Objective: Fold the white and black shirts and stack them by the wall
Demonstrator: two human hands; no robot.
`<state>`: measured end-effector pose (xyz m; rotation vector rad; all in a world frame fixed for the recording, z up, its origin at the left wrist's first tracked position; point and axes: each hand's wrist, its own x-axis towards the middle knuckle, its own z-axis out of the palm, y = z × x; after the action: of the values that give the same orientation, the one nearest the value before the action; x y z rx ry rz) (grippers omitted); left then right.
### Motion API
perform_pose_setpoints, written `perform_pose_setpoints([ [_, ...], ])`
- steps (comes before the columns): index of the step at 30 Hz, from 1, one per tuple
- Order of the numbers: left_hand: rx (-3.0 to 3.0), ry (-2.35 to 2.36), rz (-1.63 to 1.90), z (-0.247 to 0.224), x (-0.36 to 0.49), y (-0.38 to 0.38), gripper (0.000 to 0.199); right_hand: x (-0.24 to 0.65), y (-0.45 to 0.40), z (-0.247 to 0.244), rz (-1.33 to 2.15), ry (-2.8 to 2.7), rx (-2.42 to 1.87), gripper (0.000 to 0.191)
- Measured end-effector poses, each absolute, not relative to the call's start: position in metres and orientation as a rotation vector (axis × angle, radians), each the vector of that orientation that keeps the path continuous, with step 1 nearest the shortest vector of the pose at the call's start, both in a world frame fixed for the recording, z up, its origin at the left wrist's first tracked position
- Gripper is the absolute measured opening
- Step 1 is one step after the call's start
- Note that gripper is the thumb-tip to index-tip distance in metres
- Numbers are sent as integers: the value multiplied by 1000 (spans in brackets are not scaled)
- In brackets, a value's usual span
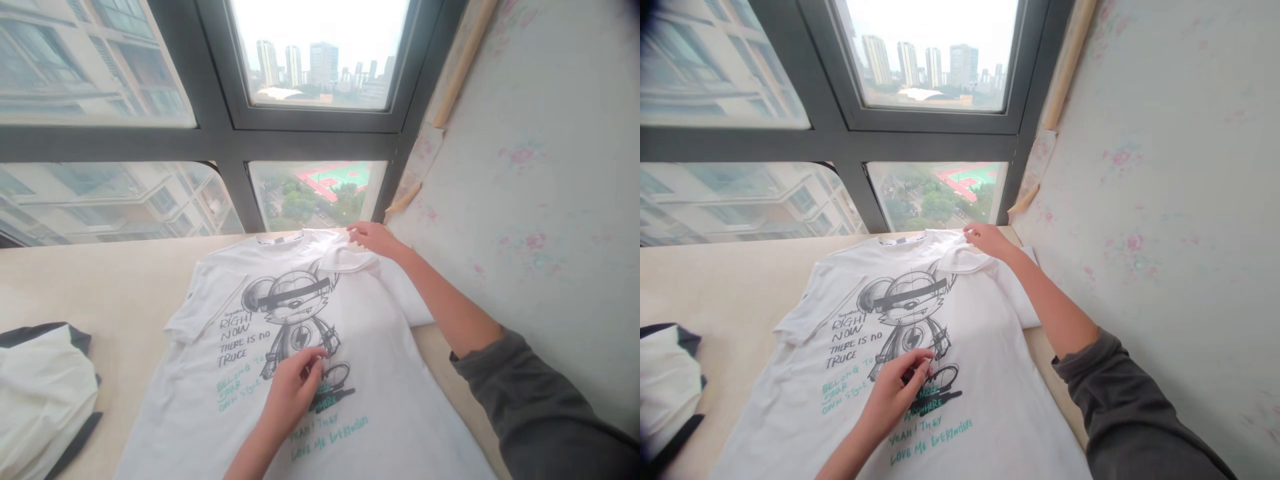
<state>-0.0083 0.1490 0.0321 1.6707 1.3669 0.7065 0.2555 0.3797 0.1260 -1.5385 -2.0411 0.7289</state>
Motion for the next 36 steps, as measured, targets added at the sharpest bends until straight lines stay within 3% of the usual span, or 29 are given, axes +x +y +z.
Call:
perform_pose_setpoints([
  [7, 1893, 1625, 667, 63, 3, 264, 25, 315, 335, 65, 732, -1860, -1727, 51],
  [16, 2118, 1633, 447, 62, 97, 460, 30, 298, 327, 37, 385, -1776, -1492, 18],
  [27, 2021, 1736, 242, 33, 131, 507, 34, 288, 296, 41, 46, -2157, -1104, 36],
  [36, 1822, 1675, 426, 36, 110, 529, 33, 288, 281, 32, -32, -2137, -1141, 37],
])
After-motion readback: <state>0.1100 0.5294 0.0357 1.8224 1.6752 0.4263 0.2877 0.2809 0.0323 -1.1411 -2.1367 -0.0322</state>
